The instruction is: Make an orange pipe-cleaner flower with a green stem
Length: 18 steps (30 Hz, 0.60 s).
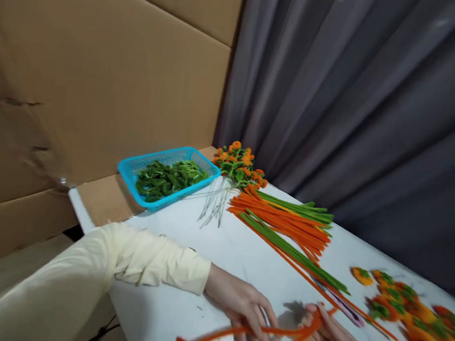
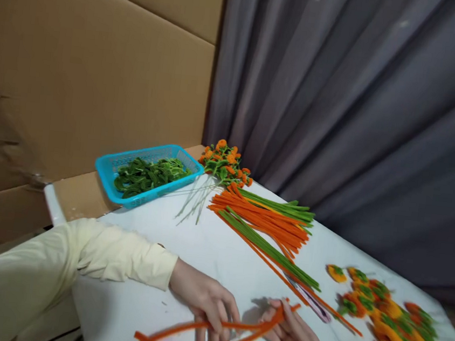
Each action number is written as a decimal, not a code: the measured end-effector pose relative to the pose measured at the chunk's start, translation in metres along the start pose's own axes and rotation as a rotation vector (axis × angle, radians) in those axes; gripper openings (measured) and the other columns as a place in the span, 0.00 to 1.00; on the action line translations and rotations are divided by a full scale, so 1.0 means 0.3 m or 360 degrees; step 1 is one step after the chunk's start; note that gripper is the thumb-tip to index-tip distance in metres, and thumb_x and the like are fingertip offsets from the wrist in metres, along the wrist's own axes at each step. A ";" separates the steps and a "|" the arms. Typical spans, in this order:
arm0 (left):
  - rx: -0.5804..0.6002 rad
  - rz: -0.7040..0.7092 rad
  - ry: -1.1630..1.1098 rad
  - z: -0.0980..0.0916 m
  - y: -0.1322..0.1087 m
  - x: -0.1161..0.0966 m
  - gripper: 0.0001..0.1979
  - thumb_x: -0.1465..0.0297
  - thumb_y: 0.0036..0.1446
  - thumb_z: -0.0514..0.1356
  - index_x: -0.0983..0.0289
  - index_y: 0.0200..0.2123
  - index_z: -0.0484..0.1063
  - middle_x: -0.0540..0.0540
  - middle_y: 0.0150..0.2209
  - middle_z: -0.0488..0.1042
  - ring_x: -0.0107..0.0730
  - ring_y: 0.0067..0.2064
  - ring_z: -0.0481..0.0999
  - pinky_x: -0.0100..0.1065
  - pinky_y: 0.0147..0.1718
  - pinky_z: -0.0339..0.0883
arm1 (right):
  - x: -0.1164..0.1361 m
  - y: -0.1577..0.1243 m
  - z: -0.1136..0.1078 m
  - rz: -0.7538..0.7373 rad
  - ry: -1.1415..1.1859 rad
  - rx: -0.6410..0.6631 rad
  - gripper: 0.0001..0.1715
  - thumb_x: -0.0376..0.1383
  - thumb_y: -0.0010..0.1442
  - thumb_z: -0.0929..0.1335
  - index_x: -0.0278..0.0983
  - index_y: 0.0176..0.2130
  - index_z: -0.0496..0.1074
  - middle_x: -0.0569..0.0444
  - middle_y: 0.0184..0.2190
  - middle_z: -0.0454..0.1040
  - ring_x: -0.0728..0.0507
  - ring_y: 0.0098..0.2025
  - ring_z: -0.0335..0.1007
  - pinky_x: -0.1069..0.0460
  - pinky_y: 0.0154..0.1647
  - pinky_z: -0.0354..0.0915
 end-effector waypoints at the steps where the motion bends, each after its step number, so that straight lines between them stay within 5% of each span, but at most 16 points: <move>1: -0.0080 0.0063 -0.0087 0.013 -0.001 -0.011 0.26 0.65 0.33 0.72 0.64 0.35 0.64 0.51 0.34 0.72 0.29 0.30 0.75 0.35 0.28 0.71 | 0.005 -0.013 0.024 -0.0021 0.0007 0.0000 0.19 0.47 0.46 0.73 0.36 0.32 0.77 0.49 0.28 0.76 0.40 0.35 0.74 0.48 0.39 0.71; 4: -0.0436 0.0381 -0.0128 0.041 0.014 -0.045 0.29 0.67 0.35 0.71 0.61 0.40 0.60 0.51 0.44 0.67 0.21 0.34 0.74 0.28 0.32 0.69 | 0.005 -0.041 0.091 0.0003 -0.0117 0.0047 0.18 0.46 0.50 0.72 0.32 0.31 0.75 0.49 0.28 0.76 0.44 0.31 0.73 0.51 0.35 0.70; 8: -0.0396 0.0458 0.0152 0.089 0.048 -0.067 0.26 0.62 0.45 0.66 0.63 0.46 0.62 0.53 0.37 0.68 0.24 0.29 0.73 0.26 0.22 0.68 | 0.004 -0.053 0.132 -0.0053 -0.0151 0.0211 0.23 0.49 0.52 0.70 0.31 0.33 0.73 0.50 0.25 0.74 0.47 0.22 0.70 0.54 0.22 0.65; 12: -0.0506 0.0365 0.0342 0.066 0.042 -0.093 0.20 0.57 0.52 0.58 0.68 0.39 0.68 0.54 0.30 0.71 0.18 0.17 0.65 0.22 0.11 0.57 | 0.021 -0.059 0.097 -0.0155 0.0033 0.0176 0.20 0.47 0.53 0.70 0.31 0.34 0.72 0.51 0.27 0.74 0.51 0.21 0.66 0.57 0.21 0.62; 15: -0.0612 0.0391 0.0313 0.039 0.025 -0.116 0.20 0.56 0.56 0.53 0.67 0.43 0.65 0.50 0.23 0.72 0.13 0.11 0.52 0.20 0.07 0.43 | 0.033 -0.054 0.057 -0.0151 0.0199 0.0218 0.16 0.42 0.54 0.70 0.33 0.38 0.70 0.59 0.20 0.70 0.58 0.11 0.49 0.60 0.12 0.48; 18: -0.0593 0.0378 0.0299 0.039 0.017 -0.123 0.19 0.54 0.57 0.51 0.65 0.39 0.64 0.40 0.11 0.59 0.16 0.08 0.44 0.21 0.06 0.39 | 0.032 -0.053 0.038 -0.0072 0.0189 0.0402 0.14 0.42 0.57 0.67 0.33 0.38 0.68 0.67 0.11 0.58 0.59 0.10 0.31 0.59 0.10 0.36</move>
Point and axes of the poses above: each hand's wrist, its own y-axis towards the middle knuckle, its own z-axis out of the palm, x = y × z, the point moved 4 cm from there along y, towards the middle knuckle
